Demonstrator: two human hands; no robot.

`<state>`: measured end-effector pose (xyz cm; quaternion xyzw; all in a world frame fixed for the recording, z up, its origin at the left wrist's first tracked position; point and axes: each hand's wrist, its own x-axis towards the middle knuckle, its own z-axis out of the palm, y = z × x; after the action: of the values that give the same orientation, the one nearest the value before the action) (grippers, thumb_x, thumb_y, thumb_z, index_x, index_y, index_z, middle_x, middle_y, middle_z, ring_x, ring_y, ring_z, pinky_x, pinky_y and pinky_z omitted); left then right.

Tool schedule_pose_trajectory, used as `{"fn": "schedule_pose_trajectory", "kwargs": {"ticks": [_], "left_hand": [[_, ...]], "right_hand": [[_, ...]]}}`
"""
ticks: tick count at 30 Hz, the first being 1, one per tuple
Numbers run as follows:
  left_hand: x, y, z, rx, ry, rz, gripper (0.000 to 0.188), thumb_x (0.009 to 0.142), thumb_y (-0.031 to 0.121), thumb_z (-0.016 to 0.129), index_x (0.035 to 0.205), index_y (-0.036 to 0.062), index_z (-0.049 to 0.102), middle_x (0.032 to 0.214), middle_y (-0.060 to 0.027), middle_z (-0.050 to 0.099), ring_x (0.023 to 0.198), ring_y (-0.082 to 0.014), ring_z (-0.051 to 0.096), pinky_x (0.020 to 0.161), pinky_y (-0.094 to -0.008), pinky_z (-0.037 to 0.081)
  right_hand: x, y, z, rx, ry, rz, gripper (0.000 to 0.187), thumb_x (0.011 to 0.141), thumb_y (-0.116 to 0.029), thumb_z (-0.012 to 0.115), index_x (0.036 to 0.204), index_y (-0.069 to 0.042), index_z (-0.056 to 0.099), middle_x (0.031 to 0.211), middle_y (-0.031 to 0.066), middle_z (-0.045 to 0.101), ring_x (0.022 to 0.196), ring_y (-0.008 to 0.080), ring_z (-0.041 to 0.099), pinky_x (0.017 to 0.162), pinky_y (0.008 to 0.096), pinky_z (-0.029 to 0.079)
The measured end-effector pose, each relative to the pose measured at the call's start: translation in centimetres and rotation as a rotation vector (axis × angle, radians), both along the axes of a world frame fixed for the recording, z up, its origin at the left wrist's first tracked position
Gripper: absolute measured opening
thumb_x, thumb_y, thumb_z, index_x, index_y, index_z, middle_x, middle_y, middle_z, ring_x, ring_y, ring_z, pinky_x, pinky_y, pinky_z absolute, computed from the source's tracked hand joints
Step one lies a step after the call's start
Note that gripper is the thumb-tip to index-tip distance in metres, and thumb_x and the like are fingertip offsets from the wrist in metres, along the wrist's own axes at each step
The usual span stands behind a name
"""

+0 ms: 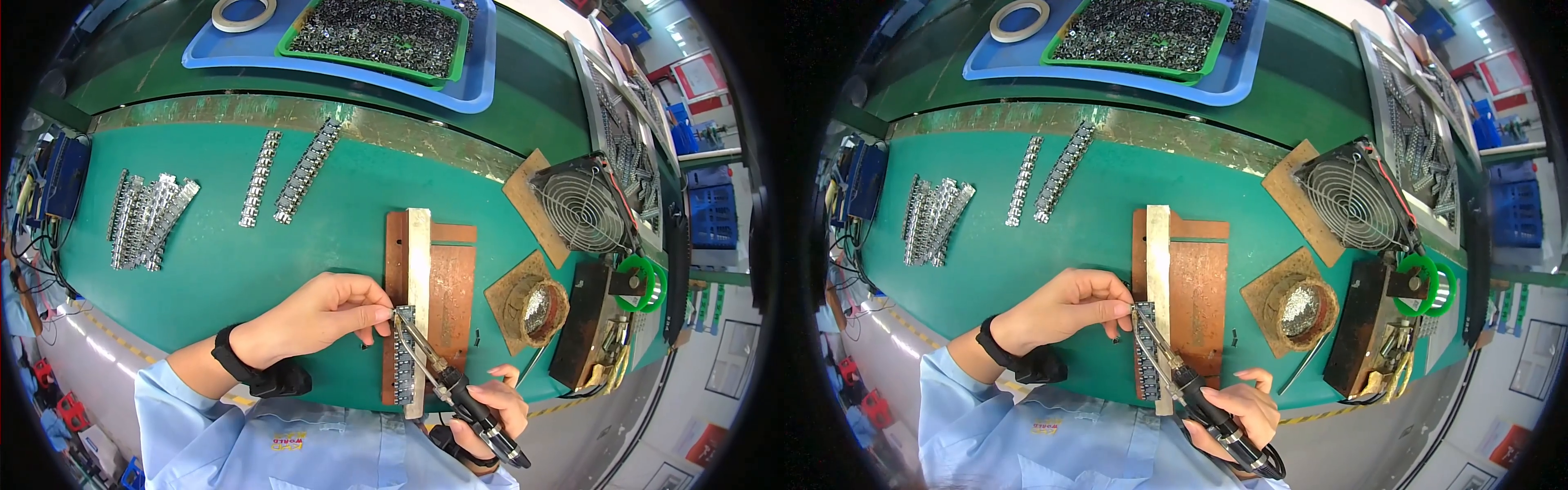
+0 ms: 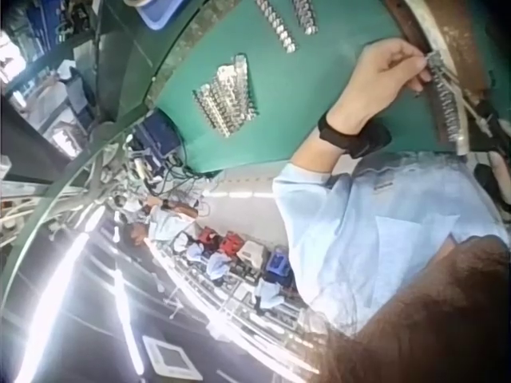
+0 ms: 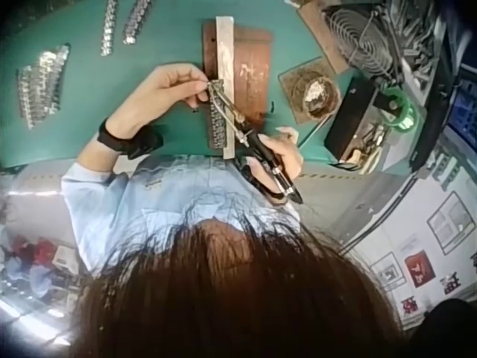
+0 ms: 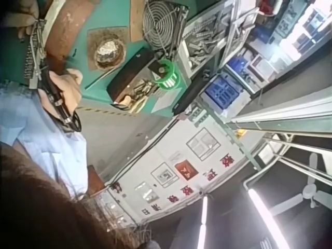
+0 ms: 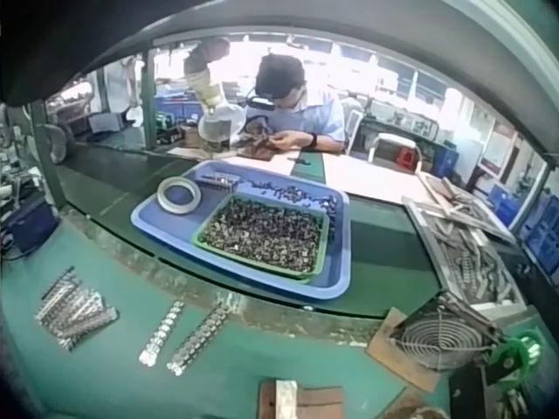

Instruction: Soldering small electronic components onto a metal base at a workbench.

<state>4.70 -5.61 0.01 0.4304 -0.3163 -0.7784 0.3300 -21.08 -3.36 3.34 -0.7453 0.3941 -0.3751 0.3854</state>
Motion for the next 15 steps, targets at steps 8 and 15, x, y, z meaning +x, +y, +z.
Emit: {"fn": "schedule_pose_trajectory", "kwargs": {"ticks": [8,15], "left_hand": [[0.0,0.02,-0.04,-0.013,-0.005,-0.002,0.016,0.089,0.014,0.051,0.092,-0.0017,0.055,0.083,-0.0059,0.06,0.071,-0.0103,0.056,0.065,-0.0228,0.047],[0.04,0.04,-0.01,-0.022,0.0,0.0,0.016,0.089,0.014,0.051,0.092,-0.0015,0.055,0.083,-0.006,0.06,0.071,-0.0105,0.056,0.065,-0.0229,0.047]], "right_hand": [[0.05,-0.29,0.38,-0.012,0.007,0.014,0.039,0.056,-0.014,0.078,0.089,-0.003,0.061,0.057,0.0018,0.06,0.05,0.0149,0.056,0.073,0.0358,0.038],[0.03,-0.44,0.77,-0.05,0.066,0.037,0.04,0.055,-0.015,0.078,0.089,-0.004,0.061,0.056,0.0005,0.059,0.049,0.0142,0.055,0.072,0.0355,0.038]]}}
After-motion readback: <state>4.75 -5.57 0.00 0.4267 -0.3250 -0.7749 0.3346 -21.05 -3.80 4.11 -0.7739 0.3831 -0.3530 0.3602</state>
